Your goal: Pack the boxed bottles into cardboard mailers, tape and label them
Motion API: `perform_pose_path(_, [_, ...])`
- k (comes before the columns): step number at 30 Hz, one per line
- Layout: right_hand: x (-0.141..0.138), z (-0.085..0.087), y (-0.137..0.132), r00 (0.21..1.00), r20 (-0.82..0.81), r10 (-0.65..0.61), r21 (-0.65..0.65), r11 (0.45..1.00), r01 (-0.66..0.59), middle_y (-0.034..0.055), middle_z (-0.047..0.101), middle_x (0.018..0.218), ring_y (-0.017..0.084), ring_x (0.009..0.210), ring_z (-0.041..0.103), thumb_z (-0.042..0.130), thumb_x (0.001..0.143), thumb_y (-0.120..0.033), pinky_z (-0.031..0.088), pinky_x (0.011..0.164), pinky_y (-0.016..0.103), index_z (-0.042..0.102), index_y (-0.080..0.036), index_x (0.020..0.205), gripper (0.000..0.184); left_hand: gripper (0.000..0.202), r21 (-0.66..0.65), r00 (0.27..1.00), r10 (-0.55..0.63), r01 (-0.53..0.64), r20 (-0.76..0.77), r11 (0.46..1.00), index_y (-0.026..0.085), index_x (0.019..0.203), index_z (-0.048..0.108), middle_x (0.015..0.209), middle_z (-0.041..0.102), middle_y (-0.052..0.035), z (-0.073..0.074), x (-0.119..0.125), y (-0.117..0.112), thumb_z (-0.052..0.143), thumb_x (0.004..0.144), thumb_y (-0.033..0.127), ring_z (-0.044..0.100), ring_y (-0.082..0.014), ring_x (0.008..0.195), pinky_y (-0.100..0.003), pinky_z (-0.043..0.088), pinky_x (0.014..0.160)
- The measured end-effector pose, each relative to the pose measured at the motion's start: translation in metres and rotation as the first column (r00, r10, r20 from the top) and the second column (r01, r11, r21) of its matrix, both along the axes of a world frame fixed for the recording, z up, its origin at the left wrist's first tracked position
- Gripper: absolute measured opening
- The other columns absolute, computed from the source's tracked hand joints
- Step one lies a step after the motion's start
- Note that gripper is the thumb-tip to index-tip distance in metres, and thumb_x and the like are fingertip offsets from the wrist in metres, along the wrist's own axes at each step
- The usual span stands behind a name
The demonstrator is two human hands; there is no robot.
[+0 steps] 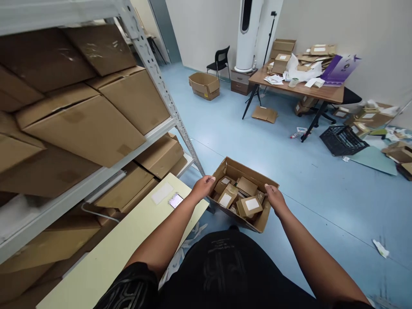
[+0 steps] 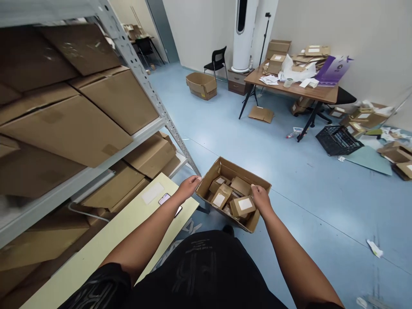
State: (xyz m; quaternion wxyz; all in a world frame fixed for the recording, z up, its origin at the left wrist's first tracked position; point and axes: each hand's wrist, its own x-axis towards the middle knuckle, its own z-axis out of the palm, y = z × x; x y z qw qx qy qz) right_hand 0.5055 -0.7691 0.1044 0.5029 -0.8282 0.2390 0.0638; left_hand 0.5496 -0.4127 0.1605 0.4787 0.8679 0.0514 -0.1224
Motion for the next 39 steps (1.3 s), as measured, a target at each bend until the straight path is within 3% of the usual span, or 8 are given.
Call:
perform_pose_path(8, [-0.017, 0.011, 0.071, 0.994, 0.049, 0.101, 0.1, 0.989, -0.105, 0.0084, 0.073, 0.078, 0.025, 0.073, 0.068, 0.054, 0.083, -0.069, 0.05, 0.062, 0.033, 0.071, -0.019, 0.088, 0.053, 0.042, -0.119, 0.982, 0.188, -0.184, 0.031, 0.976, 0.022, 0.098, 0.072, 0.103, 0.077, -0.0062, 0.005, -0.079, 0.1, 0.054, 0.09, 0.059, 0.07, -0.0263, 0.102, -0.037, 0.053, 0.092])
perform_pose_path(15, [-0.015, 0.025, 0.184, 0.953, 0.114, 0.279, 0.179, 0.938, -0.296, 0.01, 0.075, 0.088, 0.025, 0.078, 0.07, 0.058, 0.079, -0.071, 0.055, 0.067, 0.034, 0.071, -0.02, 0.085, 0.052, 0.04, -0.196, 0.904, 0.419, -0.398, 0.081, 0.896, 0.022, 0.103, 0.071, 0.111, 0.077, -0.0076, 0.01, -0.168, 0.194, 0.053, 0.092, 0.056, 0.07, -0.0262, 0.105, -0.038, 0.054, 0.094])
perform_pose_path(19, [-0.014, 0.024, 0.256, 0.882, 0.139, 0.451, 0.213, 0.856, -0.472, 0.0096, 0.076, 0.088, 0.026, 0.081, 0.071, 0.058, 0.08, -0.072, 0.056, 0.069, 0.034, 0.072, -0.02, 0.086, 0.054, 0.037, -0.218, 0.802, 0.591, -0.564, 0.083, 0.796, 0.022, 0.106, 0.07, 0.117, 0.076, -0.0087, 0.012, -0.225, 0.239, 0.053, 0.092, 0.053, 0.07, -0.0255, 0.109, -0.038, 0.054, 0.094])
perform_pose_path(23, [-0.005, 0.024, 0.316, 0.757, 0.118, 0.643, 0.219, 0.726, -0.651, 0.0098, 0.077, 0.09, 0.026, 0.083, 0.072, 0.058, 0.081, -0.071, 0.057, 0.071, 0.034, 0.074, -0.019, 0.09, 0.055, 0.035, -0.244, 0.645, 0.762, -0.731, 0.056, 0.637, 0.022, 0.103, 0.069, 0.115, 0.076, -0.0092, 0.013, -0.279, 0.263, 0.053, 0.09, 0.05, 0.07, -0.0248, 0.107, -0.038, 0.055, 0.092])
perform_pose_path(27, [0.011, 0.03, 0.371, 0.624, 0.1, 0.775, 0.245, 0.588, -0.771, 0.0097, 0.077, 0.098, 0.025, 0.088, 0.072, 0.061, 0.082, -0.07, 0.057, 0.074, 0.034, 0.075, -0.019, 0.096, 0.055, 0.037, -0.301, 0.428, 0.903, -0.856, 0.044, 0.421, 0.02, 0.101, 0.069, 0.111, 0.075, -0.0098, 0.011, -0.328, 0.259, 0.056, 0.088, 0.052, 0.069, -0.0255, 0.106, -0.038, 0.055, 0.09])
perform_pose_path(30, [0.016, 0.034, 0.411, 0.468, 0.086, 0.88, 0.253, 0.435, -0.864, 0.0091, 0.077, 0.097, 0.026, 0.089, 0.071, 0.063, 0.081, -0.069, 0.056, 0.075, 0.035, 0.076, -0.019, 0.096, 0.054, 0.037, -0.319, 0.24, 0.97, -0.918, 0.024, 0.235, 0.019, 0.099, 0.07, 0.108, 0.075, -0.01, 0.008, -0.361, 0.239, 0.058, 0.086, 0.052, 0.069, -0.0257, 0.103, -0.038, 0.054, 0.089])
perform_pose_path(35, [0.002, 0.027, 0.461, 0.202, 0.038, 0.979, 0.292, 0.182, -0.939, 0.0084, 0.077, 0.095, 0.026, 0.089, 0.071, 0.065, 0.079, -0.07, 0.056, 0.078, 0.035, 0.075, -0.018, 0.096, 0.056, 0.035, -0.298, -0.062, 0.998, -0.952, -0.01, -0.062, 0.019, 0.099, 0.069, 0.109, 0.074, -0.0099, 0.001, -0.407, 0.179, 0.057, 0.086, 0.05, 0.068, -0.025, 0.102, -0.037, 0.053, 0.086])
perform_pose_path(39, [-0.035, 0.016, 0.483, 0.003, 0.007, 1.0, 0.311, 0.001, -0.95, 0.008, 0.077, 0.096, 0.025, 0.088, 0.071, 0.065, 0.08, -0.07, 0.056, 0.079, 0.035, 0.075, -0.018, 0.097, 0.055, 0.034, -0.258, -0.242, 0.97, -0.939, 0.019, -0.229, 0.019, 0.097, 0.069, 0.103, 0.074, -0.0082, -0.005, -0.446, 0.125, 0.055, 0.088, 0.049, 0.067, -0.0231, 0.097, -0.034, 0.052, 0.083])
